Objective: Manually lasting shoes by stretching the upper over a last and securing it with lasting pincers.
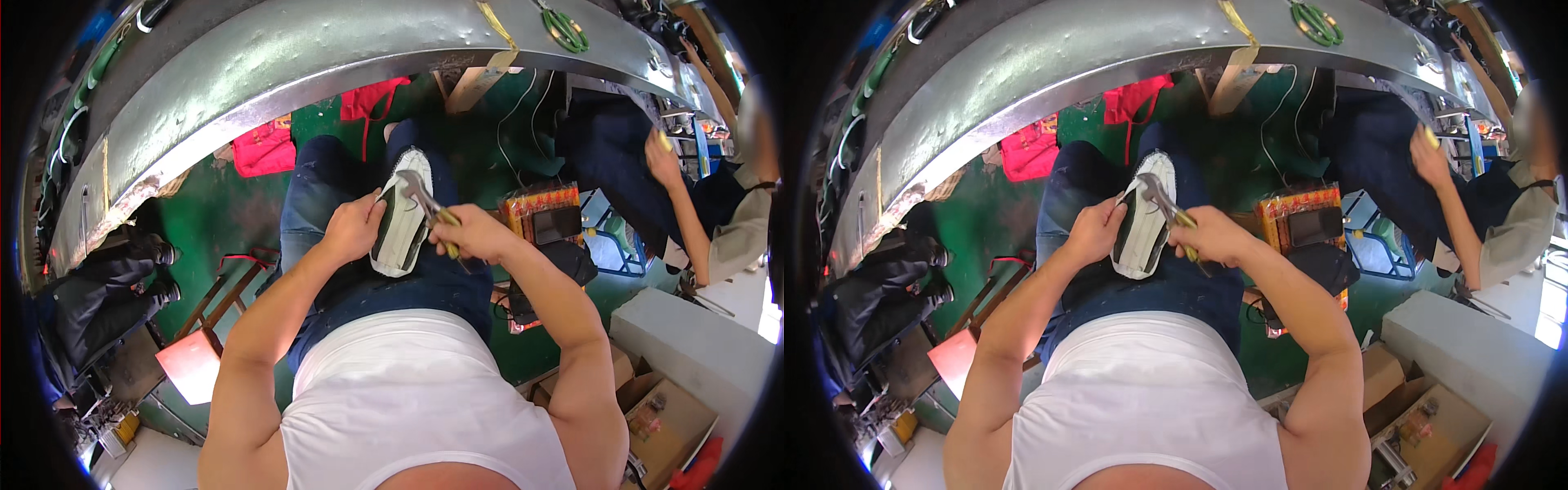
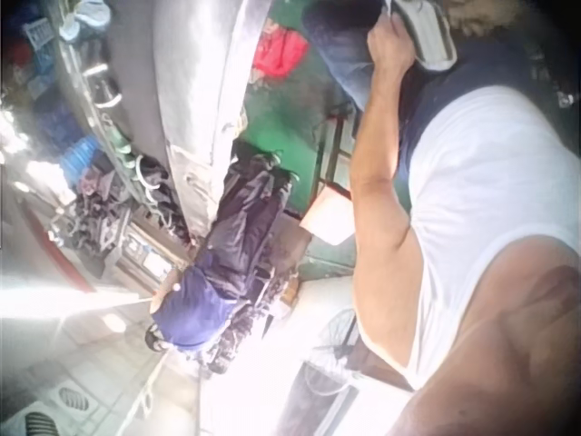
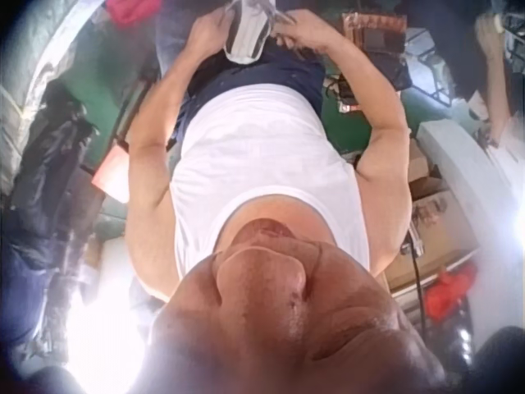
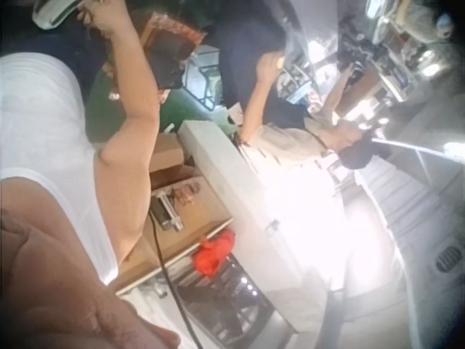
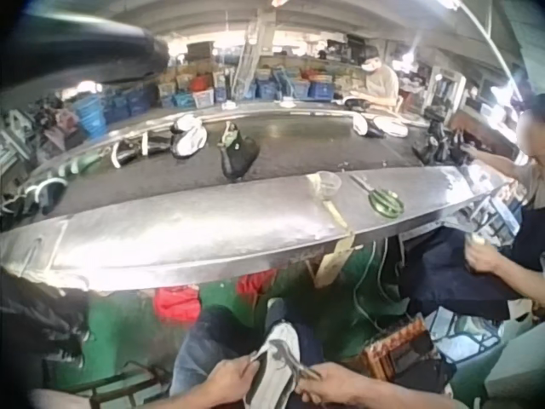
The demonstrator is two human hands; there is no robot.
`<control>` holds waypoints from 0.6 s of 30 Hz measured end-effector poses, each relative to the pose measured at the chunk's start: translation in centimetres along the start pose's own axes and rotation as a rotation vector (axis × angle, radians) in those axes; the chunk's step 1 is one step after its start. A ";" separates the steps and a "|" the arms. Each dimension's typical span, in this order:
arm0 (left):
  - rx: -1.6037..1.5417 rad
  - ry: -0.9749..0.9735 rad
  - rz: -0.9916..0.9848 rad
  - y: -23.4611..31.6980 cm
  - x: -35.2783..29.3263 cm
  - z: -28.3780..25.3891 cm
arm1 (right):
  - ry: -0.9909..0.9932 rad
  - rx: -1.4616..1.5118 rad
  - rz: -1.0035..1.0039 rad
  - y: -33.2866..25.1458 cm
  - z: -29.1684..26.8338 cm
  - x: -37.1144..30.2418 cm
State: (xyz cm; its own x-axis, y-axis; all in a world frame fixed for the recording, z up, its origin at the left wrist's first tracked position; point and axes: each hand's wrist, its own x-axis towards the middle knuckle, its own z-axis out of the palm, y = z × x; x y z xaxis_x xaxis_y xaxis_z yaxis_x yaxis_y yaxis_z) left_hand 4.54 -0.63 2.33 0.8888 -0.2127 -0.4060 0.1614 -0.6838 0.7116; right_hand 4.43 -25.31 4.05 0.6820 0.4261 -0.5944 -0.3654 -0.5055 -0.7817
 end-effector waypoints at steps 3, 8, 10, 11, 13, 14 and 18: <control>-0.016 0.111 0.156 -1.5 -0.3 1.2 | 0.041 0.051 0.045 -1.0 -0.6 0.0; 0.081 0.275 0.277 -1.5 -3.1 1.2 | -0.007 -0.336 -0.033 -1.4 -1.8 -3.2; 0.095 0.315 0.315 -1.5 -3.3 1.4 | -0.111 -0.412 -0.036 -2.8 -1.7 -4.6; 0.117 0.355 0.356 -1.5 -3.4 1.6 | -0.114 -0.417 -0.030 -2.5 -1.4 -4.5; 0.124 0.380 0.393 -1.2 -3.4 1.8 | -0.039 -0.539 -0.202 -2.1 -0.8 -4.3; 0.137 0.403 0.434 -1.1 -3.4 1.9 | -0.041 -0.543 -0.200 -2.0 -0.9 -4.2; 0.131 0.445 0.476 -0.8 -3.5 2.8 | -0.182 -0.701 -0.045 -6.1 -1.7 -3.1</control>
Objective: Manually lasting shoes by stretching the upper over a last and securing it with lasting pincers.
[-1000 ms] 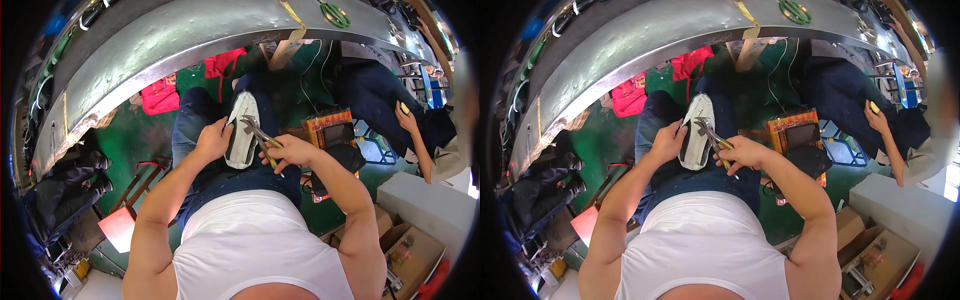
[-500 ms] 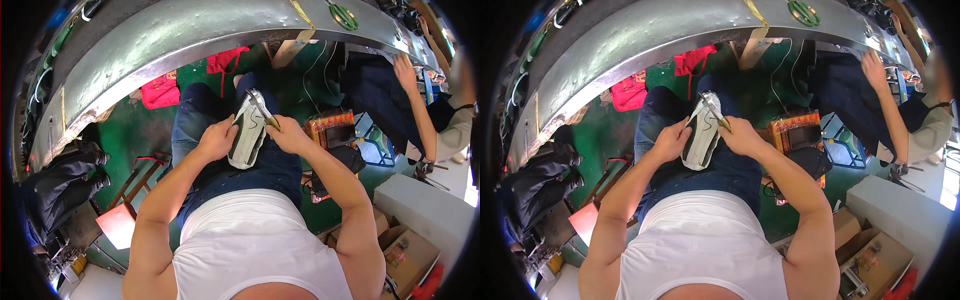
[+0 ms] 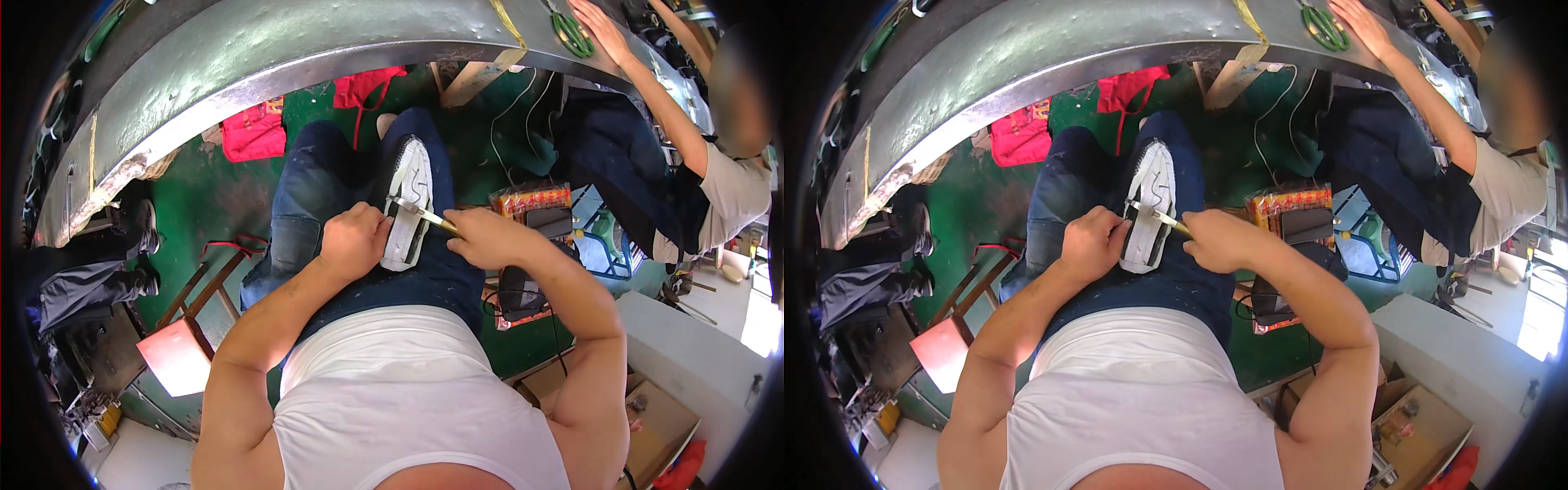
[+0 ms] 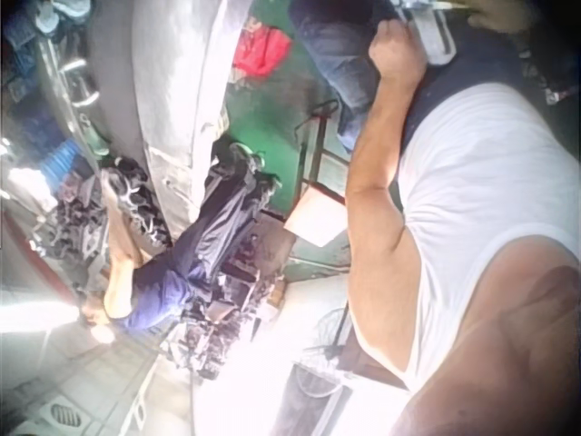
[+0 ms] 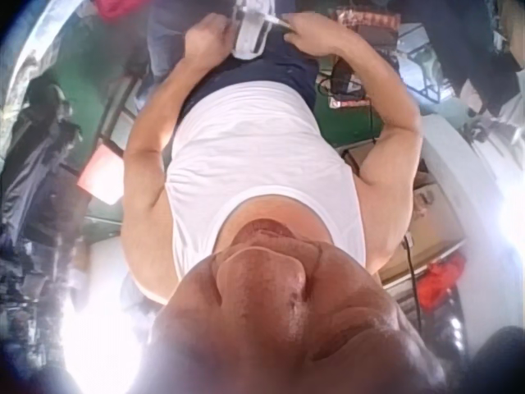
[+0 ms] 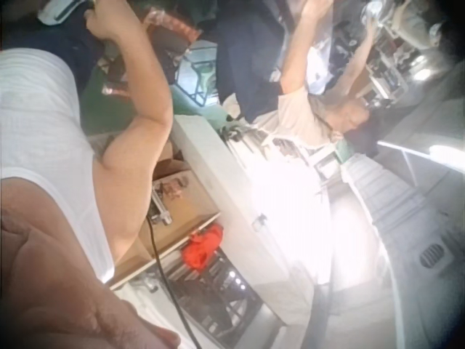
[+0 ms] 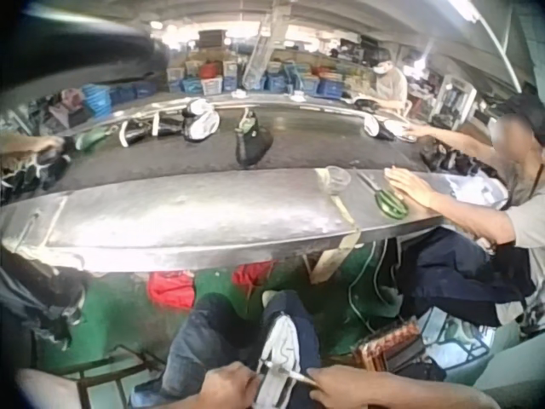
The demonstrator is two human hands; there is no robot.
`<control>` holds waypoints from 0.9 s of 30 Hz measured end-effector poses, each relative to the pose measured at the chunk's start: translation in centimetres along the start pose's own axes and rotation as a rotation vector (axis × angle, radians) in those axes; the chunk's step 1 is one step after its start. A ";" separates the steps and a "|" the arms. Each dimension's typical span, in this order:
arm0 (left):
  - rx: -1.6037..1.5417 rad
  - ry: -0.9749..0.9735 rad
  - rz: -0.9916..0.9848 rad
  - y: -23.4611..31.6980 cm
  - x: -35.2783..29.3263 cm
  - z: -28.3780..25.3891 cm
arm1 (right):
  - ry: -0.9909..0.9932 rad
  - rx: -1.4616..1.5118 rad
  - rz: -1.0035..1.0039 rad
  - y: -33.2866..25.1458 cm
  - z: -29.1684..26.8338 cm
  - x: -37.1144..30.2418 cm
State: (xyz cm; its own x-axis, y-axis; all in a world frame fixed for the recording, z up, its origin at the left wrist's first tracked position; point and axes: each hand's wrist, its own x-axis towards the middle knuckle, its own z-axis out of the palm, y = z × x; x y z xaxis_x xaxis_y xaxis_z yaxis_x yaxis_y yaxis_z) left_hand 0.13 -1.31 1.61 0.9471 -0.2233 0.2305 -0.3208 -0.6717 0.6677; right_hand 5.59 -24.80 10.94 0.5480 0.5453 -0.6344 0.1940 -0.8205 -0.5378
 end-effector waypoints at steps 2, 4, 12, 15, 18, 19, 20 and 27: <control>-0.035 0.024 0.053 0.7 0.1 0.2 | -0.189 -0.073 0.083 -0.3 -1.9 1.2; -0.045 0.014 0.044 0.9 -0.1 0.3 | -0.334 -0.026 0.171 -1.6 -4.6 1.9; -0.709 -0.189 -0.684 -5.2 -0.3 5.2 | -0.283 -0.375 0.072 -3.1 -4.8 3.3; -1.173 -0.157 -0.701 -5.5 -1.0 5.0 | -0.133 -0.281 0.009 -0.9 -1.8 3.4; -1.390 -0.273 -0.648 -5.0 0.1 2.9 | 0.164 -0.062 -0.047 1.7 2.5 3.6; -1.407 -0.292 -0.637 -5.0 0.2 2.7 | 0.145 0.009 -0.025 1.6 3.1 3.8; -1.404 -0.289 -0.640 -5.1 0.5 2.7 | 0.219 0.113 -0.023 1.9 4.6 4.0; -1.132 -0.260 -0.678 -3.8 2.2 3.4 | 0.259 0.455 0.090 3.4 7.4 3.2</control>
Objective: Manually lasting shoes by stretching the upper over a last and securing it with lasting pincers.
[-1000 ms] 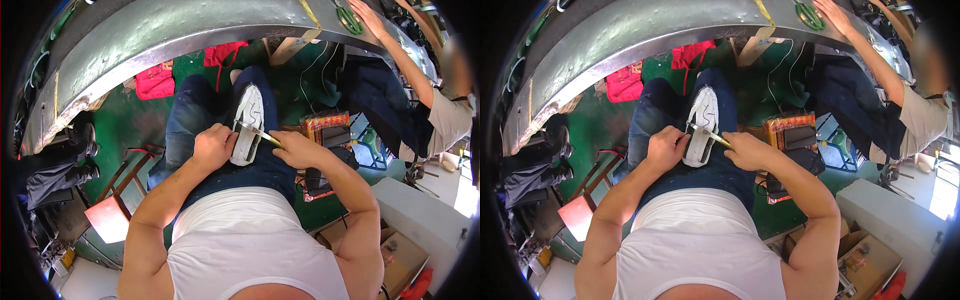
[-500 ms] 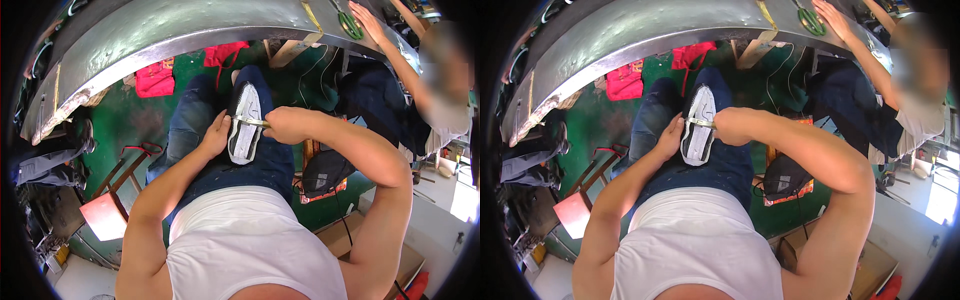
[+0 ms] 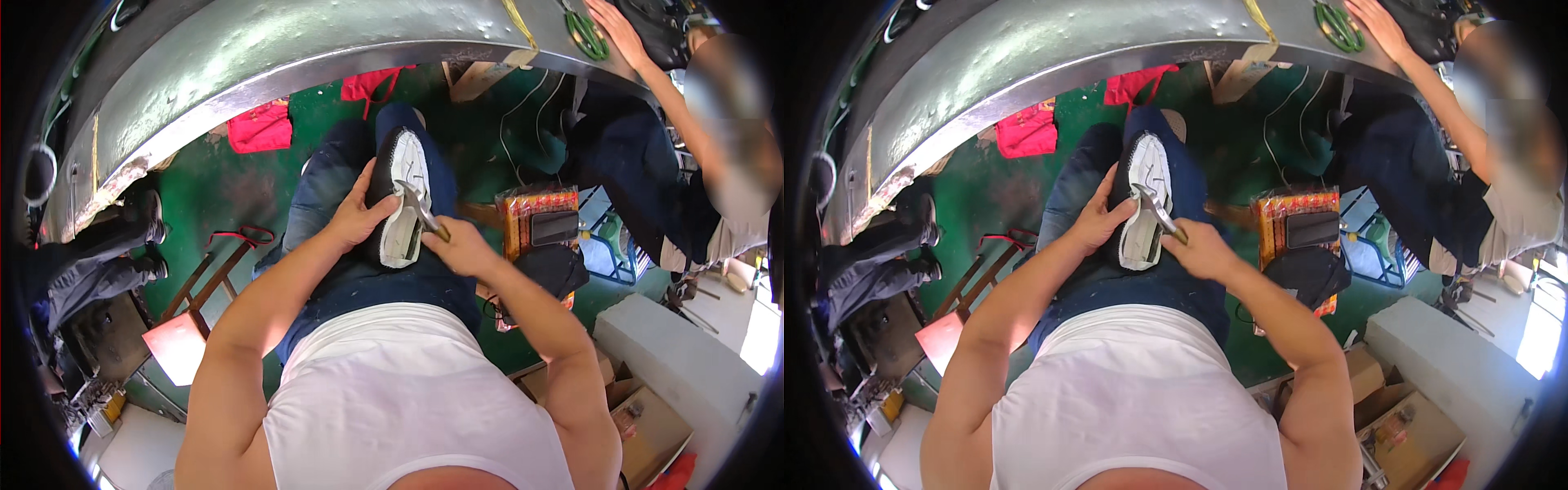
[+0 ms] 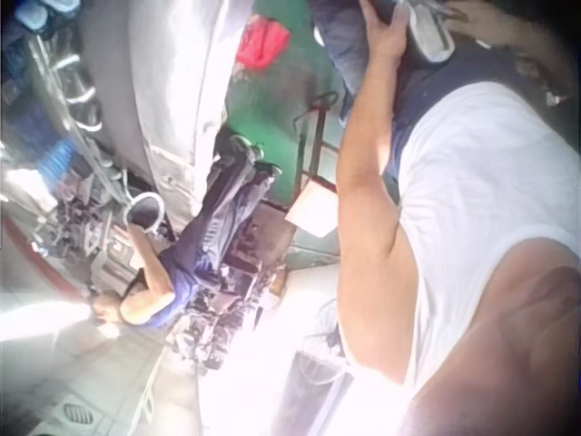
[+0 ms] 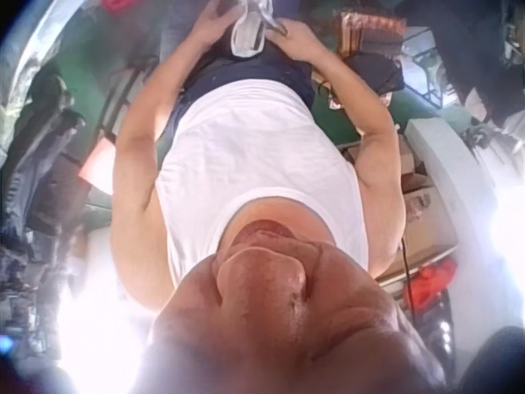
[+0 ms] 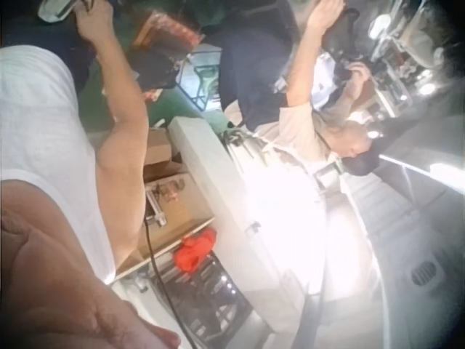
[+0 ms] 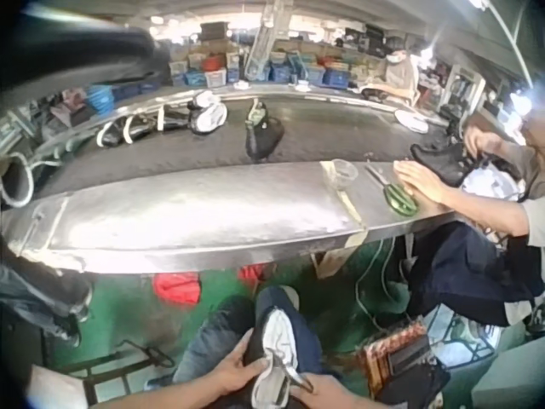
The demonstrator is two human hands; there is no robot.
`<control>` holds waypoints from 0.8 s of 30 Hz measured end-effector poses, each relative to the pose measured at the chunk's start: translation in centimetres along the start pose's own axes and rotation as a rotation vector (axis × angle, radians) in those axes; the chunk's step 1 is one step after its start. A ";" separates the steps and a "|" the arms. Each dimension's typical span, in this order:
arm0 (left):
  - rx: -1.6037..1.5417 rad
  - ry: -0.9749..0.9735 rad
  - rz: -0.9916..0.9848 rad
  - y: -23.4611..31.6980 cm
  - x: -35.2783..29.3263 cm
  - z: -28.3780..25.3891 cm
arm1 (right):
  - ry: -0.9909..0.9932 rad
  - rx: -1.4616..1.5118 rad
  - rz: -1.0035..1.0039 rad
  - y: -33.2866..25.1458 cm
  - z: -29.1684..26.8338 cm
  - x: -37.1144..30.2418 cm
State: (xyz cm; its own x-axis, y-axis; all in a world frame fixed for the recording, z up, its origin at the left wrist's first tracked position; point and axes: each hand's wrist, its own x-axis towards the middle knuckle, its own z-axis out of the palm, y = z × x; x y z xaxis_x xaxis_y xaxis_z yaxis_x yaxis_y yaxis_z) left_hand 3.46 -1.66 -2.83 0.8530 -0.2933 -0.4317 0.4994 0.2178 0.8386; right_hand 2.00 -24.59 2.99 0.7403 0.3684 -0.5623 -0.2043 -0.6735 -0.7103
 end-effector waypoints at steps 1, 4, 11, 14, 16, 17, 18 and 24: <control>0.059 0.018 0.044 0.0 0.1 0.3 | -0.109 0.106 0.105 -0.9 -1.6 -0.2; 0.313 0.108 0.112 -1.1 0.6 0.5 | 0.002 -0.111 -0.041 -1.0 -3.4 0.0; 0.685 0.283 0.090 -1.2 -0.1 1.7 | -0.195 -0.168 0.022 -2.6 -6.0 2.5; 0.688 0.272 0.194 -1.2 -0.4 1.5 | -0.129 -0.026 -0.021 -1.6 -3.9 2.2; 0.722 0.265 0.203 -1.2 -0.7 1.8 | -0.290 0.259 0.190 -2.2 -4.6 2.1; 0.753 0.252 0.213 -1.1 -0.7 1.8 | -0.347 0.291 0.203 -2.7 -5.6 2.7; 0.758 0.244 0.211 -1.1 -0.8 1.8 | -0.396 0.328 0.222 -2.9 -6.3 3.0; 0.899 0.210 0.319 -1.0 -0.8 0.9 | -0.080 0.417 0.044 0.3 1.6 3.4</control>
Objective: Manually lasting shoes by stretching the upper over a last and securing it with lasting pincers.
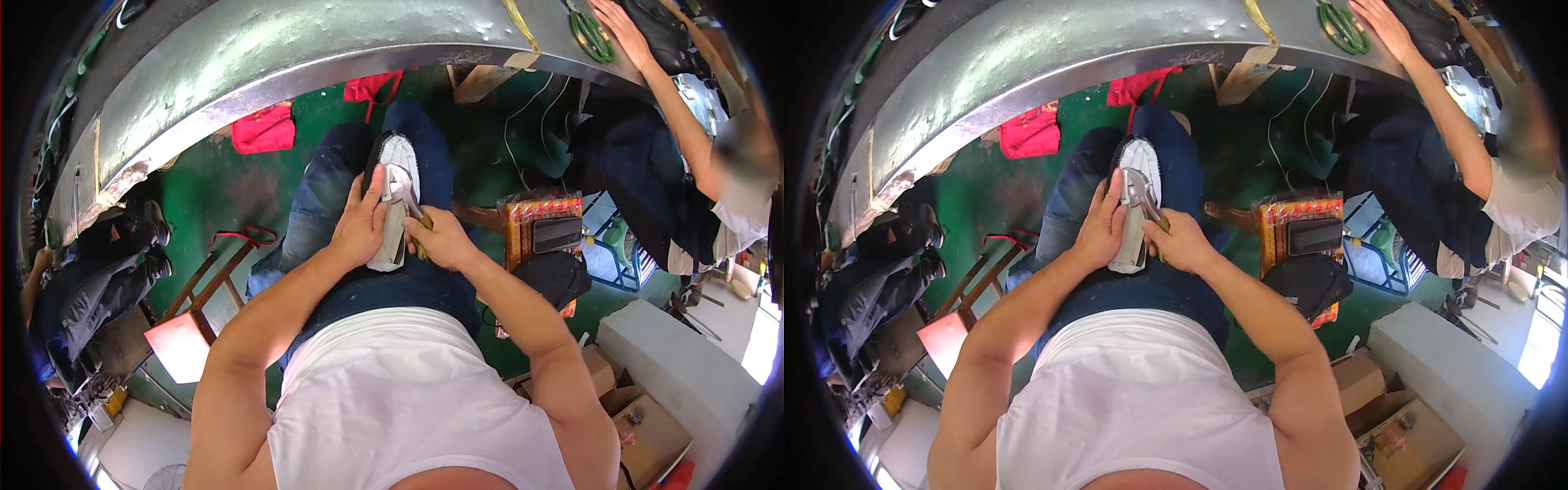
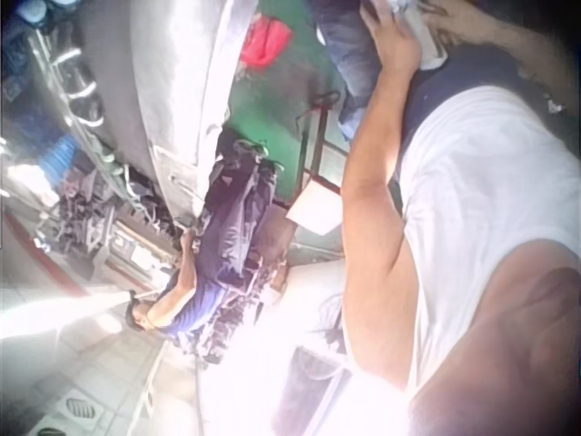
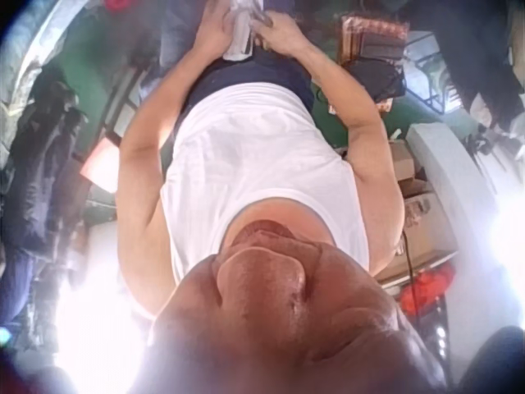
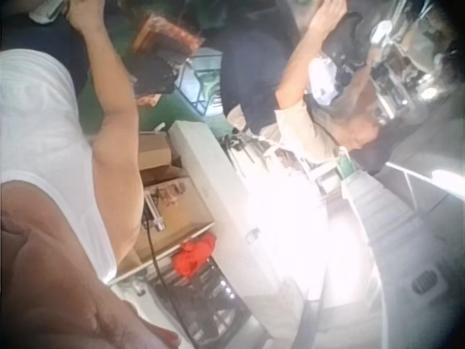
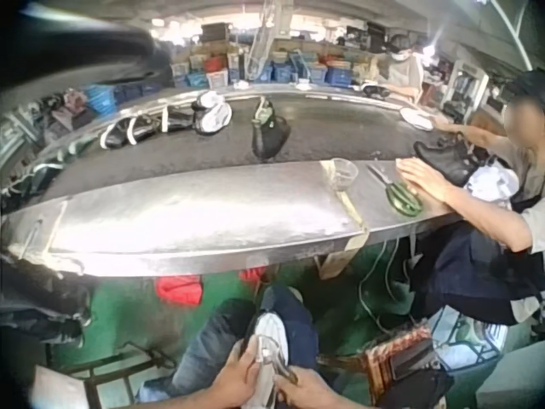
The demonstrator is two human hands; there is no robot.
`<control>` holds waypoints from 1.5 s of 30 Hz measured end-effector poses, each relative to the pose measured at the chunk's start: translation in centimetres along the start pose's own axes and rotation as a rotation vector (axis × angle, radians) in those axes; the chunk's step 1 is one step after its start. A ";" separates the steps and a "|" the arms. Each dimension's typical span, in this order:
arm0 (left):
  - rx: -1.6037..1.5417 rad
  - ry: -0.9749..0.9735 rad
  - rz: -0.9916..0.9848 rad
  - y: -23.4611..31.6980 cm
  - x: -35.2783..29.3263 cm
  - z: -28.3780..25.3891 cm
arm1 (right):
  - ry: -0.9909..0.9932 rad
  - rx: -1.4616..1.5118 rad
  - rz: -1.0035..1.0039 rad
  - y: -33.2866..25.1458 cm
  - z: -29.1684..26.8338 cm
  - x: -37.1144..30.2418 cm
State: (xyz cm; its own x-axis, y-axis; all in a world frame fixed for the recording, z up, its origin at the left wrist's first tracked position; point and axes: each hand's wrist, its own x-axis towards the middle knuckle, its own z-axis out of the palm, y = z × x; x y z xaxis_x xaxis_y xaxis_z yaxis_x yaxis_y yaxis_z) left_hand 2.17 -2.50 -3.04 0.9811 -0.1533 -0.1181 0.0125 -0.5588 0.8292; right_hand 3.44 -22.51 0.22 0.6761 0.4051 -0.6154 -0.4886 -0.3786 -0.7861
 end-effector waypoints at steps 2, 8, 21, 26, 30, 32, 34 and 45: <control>0.136 -0.065 0.005 1.2 0.3 -0.5 | 0.056 0.231 -0.065 1.5 0.5 0.1; 0.226 -0.151 -0.118 3.3 0.5 -1.9 | -0.353 0.377 0.269 -1.5 -6.4 -1.6; 0.326 -0.277 -0.123 4.6 0.5 -2.0 | 0.016 -0.446 -0.132 -6.4 -5.5 1.7; 0.067 -0.100 -0.182 2.5 0.4 0.0 | 0.094 -0.596 -0.316 -4.0 -5.2 1.8; -0.006 -0.113 -0.276 1.9 0.6 0.3 | 0.056 -0.613 -0.106 -5.7 -4.4 -0.6; 0.004 -0.107 -0.261 1.5 0.8 0.7 | 0.120 -0.634 -0.435 -3.3 -3.9 -1.1; -0.037 -0.117 -0.263 1.2 0.9 0.5 | 0.081 -0.786 -0.289 -3.4 -3.3 -1.8; -0.634 -0.504 -0.373 -1.4 -2.5 -2.4 | 0.094 -0.799 -0.207 -1.5 -3.0 -3.0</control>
State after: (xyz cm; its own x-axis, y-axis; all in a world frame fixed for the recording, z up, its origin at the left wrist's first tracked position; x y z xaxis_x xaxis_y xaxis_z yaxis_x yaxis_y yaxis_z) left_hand 0.17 0.63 -2.58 0.6919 -0.4755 -0.5433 0.5654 -0.1112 0.8173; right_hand 3.77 -25.65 3.38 0.7695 0.4739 -0.4281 0.1657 -0.7956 -0.5828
